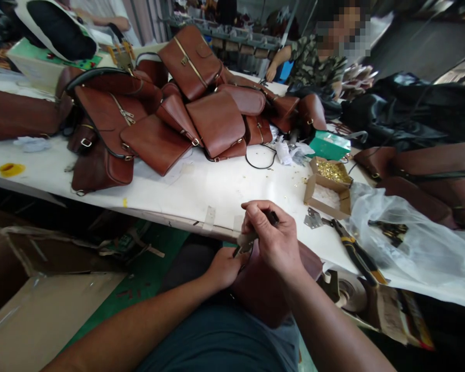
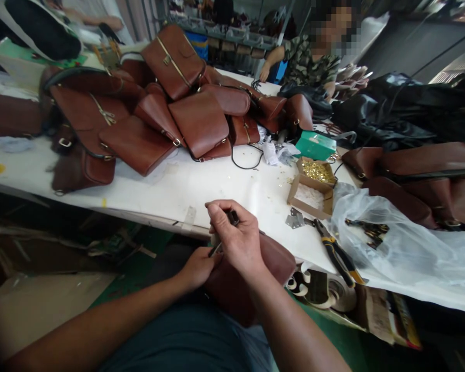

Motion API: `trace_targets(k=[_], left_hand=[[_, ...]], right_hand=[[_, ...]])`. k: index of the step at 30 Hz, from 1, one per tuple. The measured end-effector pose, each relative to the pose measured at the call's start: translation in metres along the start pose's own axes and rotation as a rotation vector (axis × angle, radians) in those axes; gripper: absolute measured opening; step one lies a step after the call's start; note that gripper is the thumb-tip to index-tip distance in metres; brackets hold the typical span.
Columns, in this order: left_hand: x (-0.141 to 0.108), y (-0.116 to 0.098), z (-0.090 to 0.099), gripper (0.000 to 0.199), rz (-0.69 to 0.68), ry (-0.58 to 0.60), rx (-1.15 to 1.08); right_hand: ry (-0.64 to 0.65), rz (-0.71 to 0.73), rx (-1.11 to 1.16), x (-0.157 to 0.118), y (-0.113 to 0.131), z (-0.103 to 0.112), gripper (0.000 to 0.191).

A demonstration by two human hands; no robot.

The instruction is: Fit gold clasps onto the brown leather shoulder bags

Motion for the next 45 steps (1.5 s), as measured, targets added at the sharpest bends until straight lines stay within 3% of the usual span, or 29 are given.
trace_targets(k=[4,7,20,24,31,39,45], left_hand=[[0.01,0.003,0.005,0.043,0.091,-0.079,-0.146],[0.013,0.004,0.006,0.044,0.129,-0.103,-0.207],[0.009,-0.008,0.003,0.046,0.201,-0.04,-0.373],[0.01,-0.009,0.002,0.041,0.191,-0.082,-0.343],[0.013,-0.008,-0.001,0.033,0.215,-0.154,-0.313],[0.017,-0.005,-0.001,0.034,0.206,-0.166,-0.318],[0.016,-0.009,-0.001,0.035,0.213,-0.18,-0.316]], right_hand=[[-0.184,-0.017,0.023,-0.012,-0.032,-0.001,0.027],[-0.282,0.039,-0.02,-0.012,-0.041,0.004,0.024],[-0.393,0.239,-0.042,-0.027,-0.063,-0.008,0.014],[-0.399,0.268,-0.075,-0.027,-0.062,-0.01,0.015],[-0.527,0.237,0.041,-0.013,-0.059,-0.014,0.014],[-0.471,0.107,0.046,-0.009,-0.067,-0.017,0.021],[-0.259,0.308,0.001,-0.02,-0.057,-0.017,0.017]])
Point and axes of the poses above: each hand's wrist, its own x-axis towards the middle knuckle, its own z-axis out of the back of the hand, y = z × x, the point moved 1 cm from there along x, towards the middle knuckle, and after that the axes turned 5 degrees about z, right-handed, at the moved point
